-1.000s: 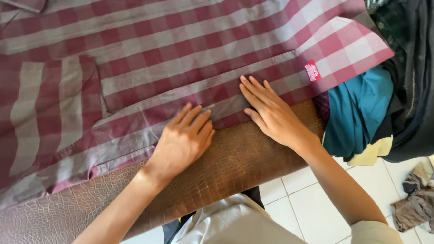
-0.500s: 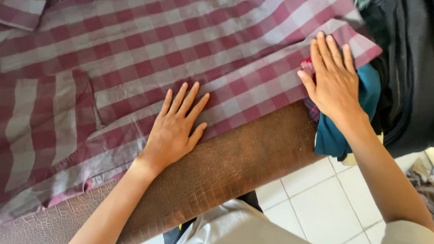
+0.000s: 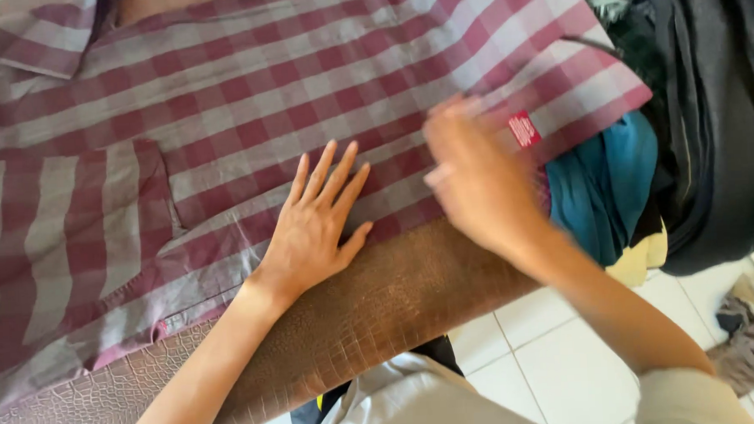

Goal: The person is folding a checkered long-sleeved shirt on a table.

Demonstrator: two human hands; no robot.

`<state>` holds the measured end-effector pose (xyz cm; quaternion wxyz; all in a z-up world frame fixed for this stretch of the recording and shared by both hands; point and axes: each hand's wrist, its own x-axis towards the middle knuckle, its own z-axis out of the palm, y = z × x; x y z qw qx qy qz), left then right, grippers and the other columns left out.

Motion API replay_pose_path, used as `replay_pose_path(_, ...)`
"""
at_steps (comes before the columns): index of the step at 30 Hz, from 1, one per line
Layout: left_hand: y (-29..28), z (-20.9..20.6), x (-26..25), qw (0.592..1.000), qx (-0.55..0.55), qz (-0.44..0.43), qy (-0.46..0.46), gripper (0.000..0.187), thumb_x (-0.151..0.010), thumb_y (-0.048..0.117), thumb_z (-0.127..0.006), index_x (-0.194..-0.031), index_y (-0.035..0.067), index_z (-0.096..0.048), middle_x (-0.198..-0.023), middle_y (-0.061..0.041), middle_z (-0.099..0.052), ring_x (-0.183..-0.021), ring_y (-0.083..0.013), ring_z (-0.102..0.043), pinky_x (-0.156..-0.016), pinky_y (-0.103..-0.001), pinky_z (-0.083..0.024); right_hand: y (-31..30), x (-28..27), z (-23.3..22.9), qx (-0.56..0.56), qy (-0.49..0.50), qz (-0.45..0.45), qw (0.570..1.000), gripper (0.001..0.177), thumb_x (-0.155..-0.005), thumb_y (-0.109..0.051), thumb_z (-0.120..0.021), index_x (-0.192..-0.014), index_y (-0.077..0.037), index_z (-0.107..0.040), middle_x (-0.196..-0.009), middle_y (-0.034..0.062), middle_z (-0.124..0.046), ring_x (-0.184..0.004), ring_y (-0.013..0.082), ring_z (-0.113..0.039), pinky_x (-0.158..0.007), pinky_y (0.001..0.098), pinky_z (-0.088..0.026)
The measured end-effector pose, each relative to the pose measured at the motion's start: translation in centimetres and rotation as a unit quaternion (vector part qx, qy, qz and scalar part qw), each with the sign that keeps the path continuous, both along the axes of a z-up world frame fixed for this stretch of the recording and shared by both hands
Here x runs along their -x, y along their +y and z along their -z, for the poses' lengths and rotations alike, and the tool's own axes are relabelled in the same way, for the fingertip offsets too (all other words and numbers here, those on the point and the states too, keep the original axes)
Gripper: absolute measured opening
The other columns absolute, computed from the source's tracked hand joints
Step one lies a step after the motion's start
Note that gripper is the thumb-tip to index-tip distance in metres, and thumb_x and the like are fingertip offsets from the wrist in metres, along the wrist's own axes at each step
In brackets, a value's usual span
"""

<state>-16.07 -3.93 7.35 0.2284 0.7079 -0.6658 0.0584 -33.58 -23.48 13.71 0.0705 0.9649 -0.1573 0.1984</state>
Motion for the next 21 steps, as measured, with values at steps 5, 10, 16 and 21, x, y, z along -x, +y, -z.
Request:
replay_pose_path(5,-1.7,1.2,-0.5,0.999,-0.043,-0.009,-0.004,0.077,-0.104,0.048,-0.050,-0.162,0.002,-0.030,-0.170,-0.016,-0.022,-0.158,-0.0358,-0.016,-0.128,-0.053,-0.015,1.1,-3.2,7.4,-0.103,0.148,-0.159,0.971,0.068,-0.110,-0.045,-0.042,-0.161,-0.002,-0.028,-0.168,0.0165,-0.026,-0.155,0.0275,-0.026,-0.129,0.0477,-0.015)
replay_pose_path(10,-1.7,1.8,-0.5,0.999,-0.037,-0.013,-0.019,0.076,-0.105,0.052,-0.044,-0.162,0.004,-0.031,-0.170,-0.016,-0.024,-0.158,-0.0361,-0.019,-0.128,-0.052,-0.015,-3.4,-1.8,5.2,-0.064,0.159,-0.101,0.980,0.078,-0.100,-0.053,-0.047,-0.158,-0.006,-0.022,-0.166,0.0158,-0.021,-0.149,0.0274,-0.027,-0.120,0.0488,-0.021)
replay_pose_path(16,-1.4,3.1,-0.6,1.000,-0.025,-0.010,0.013,0.079,-0.102,0.057,-0.051,-0.160,0.005,-0.037,-0.169,-0.019,-0.027,-0.158,-0.0379,-0.020,-0.128,-0.053,-0.013,-7.0,0.3,5.7,-0.067,0.128,-0.079,0.986,0.080,-0.102,-0.045,-0.057,-0.157,0.009,-0.037,-0.160,0.0324,-0.034,-0.150,0.0442,-0.033,-0.121,0.0593,-0.021)
replay_pose_path(21,2.5,3.0,-1.4,0.999,-0.024,-0.025,0.030,0.074,-0.107,0.056,-0.050,-0.162,0.008,-0.033,-0.169,-0.018,-0.028,-0.160,-0.0361,-0.019,-0.132,-0.054,-0.014,-3.7,-1.3,5.0,0.060,0.079,-0.119,0.988,0.068,-0.110,-0.038,-0.052,-0.149,0.017,-0.054,-0.159,0.0366,-0.050,-0.149,0.0458,-0.045,-0.117,0.0624,-0.034)
